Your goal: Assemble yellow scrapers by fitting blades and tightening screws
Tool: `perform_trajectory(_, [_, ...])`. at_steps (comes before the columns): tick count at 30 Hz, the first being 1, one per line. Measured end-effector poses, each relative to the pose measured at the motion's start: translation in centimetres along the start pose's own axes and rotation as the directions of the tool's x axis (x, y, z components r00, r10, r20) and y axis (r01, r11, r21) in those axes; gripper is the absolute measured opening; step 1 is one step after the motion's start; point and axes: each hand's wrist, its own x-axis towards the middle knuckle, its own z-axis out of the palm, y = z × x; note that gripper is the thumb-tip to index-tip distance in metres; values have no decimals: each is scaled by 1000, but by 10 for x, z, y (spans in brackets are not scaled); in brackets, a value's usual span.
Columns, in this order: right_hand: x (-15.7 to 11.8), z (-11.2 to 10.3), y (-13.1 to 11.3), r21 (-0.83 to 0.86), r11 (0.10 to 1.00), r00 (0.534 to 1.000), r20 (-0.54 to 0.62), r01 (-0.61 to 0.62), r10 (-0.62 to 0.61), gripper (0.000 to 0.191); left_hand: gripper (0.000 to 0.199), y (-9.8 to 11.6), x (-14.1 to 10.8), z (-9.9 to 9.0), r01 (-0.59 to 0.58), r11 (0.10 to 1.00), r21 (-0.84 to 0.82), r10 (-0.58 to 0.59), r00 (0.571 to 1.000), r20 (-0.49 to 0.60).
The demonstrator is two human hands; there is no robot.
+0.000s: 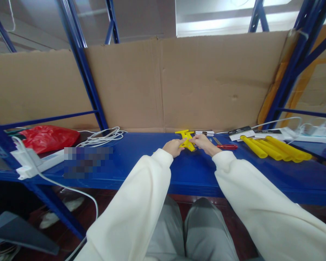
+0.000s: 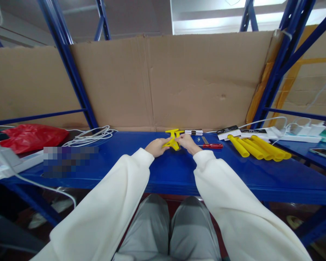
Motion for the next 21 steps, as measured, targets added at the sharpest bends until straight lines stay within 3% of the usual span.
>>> perform_trajectory(6, [5, -1, 6, 12, 999, 999, -7, 52, -52, 23, 43, 1, -2, -7, -50, 998, 23, 50, 999, 12])
perform_trajectory(12, [17, -10, 10, 107, 993, 994, -91, -42, 52, 12, 42, 2, -3, -9, -43, 999, 3, 42, 999, 24])
perform_trajectory(14, [25, -19, 15, 12, 998, 987, -151, -54, 55, 6, 42, 2, -3, -10, -37, 999, -1, 37, 999, 24])
perform_trajectory(16, [33, -32, 23, -193, 980, 975, -221, -38, -6, 11, 42, 3, -4, -10, -37, 999, -3, 37, 999, 26])
perform_trajectory(18, [38, -44, 32, -431, 902, 975, -207, -20, -77, 21, 42, 2, -4, -10, -34, 999, -5, 34, 999, 31])
perform_trajectory(21, [39, -57, 41, -658, 748, 989, -145, -87, -13, 35, 41, 2, -4, -9, -24, 1000, -7, 24, 999, 32])
